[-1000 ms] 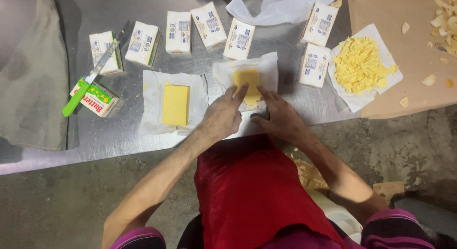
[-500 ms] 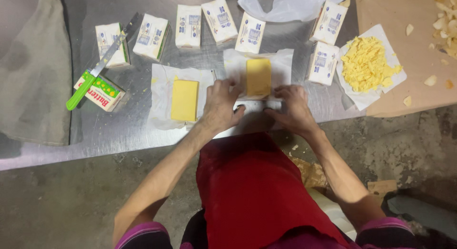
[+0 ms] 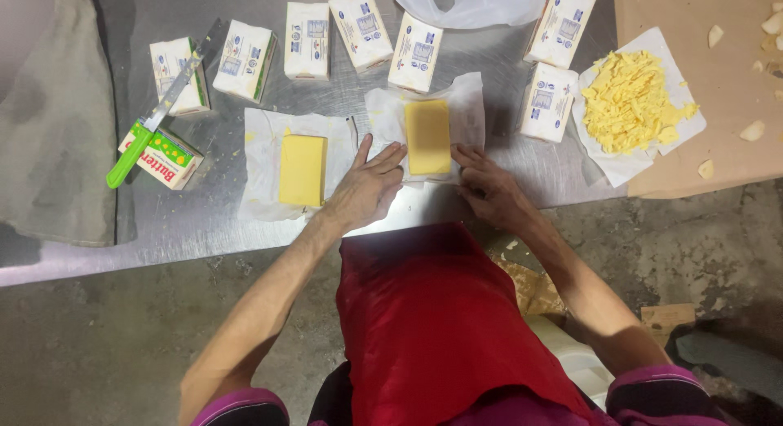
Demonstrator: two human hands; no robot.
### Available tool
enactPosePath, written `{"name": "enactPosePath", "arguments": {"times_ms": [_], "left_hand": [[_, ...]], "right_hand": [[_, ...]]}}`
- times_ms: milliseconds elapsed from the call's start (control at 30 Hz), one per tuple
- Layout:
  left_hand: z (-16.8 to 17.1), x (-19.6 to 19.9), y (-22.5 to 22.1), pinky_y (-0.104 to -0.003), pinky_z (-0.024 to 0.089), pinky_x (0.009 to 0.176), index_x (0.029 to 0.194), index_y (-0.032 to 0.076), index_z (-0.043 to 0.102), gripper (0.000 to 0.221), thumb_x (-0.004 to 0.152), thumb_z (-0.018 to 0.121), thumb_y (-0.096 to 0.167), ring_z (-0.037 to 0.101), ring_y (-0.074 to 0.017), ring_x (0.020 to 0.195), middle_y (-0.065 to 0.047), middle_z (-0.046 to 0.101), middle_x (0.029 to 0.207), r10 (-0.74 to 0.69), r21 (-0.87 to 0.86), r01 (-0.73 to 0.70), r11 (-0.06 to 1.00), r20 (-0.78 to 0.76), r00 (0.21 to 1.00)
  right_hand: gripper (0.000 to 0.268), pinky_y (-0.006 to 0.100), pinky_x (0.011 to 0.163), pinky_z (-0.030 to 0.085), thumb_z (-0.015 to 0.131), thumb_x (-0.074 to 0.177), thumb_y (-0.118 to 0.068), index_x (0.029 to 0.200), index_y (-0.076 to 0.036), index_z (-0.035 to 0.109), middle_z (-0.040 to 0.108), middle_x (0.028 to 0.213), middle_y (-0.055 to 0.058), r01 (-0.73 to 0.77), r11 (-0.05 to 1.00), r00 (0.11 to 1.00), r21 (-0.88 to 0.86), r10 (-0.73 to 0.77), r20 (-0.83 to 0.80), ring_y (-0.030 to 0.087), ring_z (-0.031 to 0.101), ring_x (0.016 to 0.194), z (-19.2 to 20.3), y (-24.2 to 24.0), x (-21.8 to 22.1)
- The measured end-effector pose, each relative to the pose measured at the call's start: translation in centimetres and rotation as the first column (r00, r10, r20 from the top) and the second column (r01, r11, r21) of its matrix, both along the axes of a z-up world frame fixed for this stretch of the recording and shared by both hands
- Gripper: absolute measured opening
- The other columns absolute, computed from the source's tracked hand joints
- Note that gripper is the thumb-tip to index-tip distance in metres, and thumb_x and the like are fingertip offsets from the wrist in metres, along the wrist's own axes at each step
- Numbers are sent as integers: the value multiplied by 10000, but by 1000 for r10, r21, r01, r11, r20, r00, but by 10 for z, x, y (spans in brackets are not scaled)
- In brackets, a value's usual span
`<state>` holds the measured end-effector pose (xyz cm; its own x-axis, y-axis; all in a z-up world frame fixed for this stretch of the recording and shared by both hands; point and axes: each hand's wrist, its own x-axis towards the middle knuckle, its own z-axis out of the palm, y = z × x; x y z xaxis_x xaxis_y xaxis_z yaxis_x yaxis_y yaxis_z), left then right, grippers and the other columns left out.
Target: The person unwraps several sticks of butter on a metal counter and shreds a block of butter using a knife.
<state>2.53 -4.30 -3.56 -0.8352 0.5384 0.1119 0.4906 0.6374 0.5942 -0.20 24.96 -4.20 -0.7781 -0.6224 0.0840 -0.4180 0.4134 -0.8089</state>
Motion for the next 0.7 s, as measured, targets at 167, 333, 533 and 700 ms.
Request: {"name": "enactPosePath", "arguments": {"times_ms": [167,333,533,700], "left_hand": [[15,-1,4,-646,123,1230,925,22,645,119,905,671,136,414,-327,1465,-201,555,1486,48,-82,-42,996,70,996],[23,-5,11,-619,115,1219,1087,-45,630,383,804,742,189,356,-368,1474,-270,489,1518,130,-151,-119,981,64,989],[43,-5,9,-619,100,1227,1190,-47,617,476,803,742,200,363,-414,1466,-257,525,1459,225,-377,-168,911,112,968],[52,2,6,-619,128,1220,1261,-61,626,512,894,736,279,387,-442,1436,-310,540,1383,301,-342,-251,906,104,948]], "right_hand": [[223,512,1245,301,759,858,-66,817,7,552,532,1508,227,-72,997,988,17,73,-134,409,415,1471,1,5,-2],[201,439,1127,473,778,877,-154,1033,-56,697,598,1432,184,6,1000,999,-15,-6,-33,327,528,1386,12,11,-6],[309,412,1072,567,737,1000,-127,1276,-20,650,655,1337,183,426,881,898,-203,-439,-22,306,631,1279,20,21,-33],[703,573,1045,416,852,922,-159,1460,87,471,447,1428,349,678,716,713,166,-584,-389,472,436,1278,48,34,-60]]}}
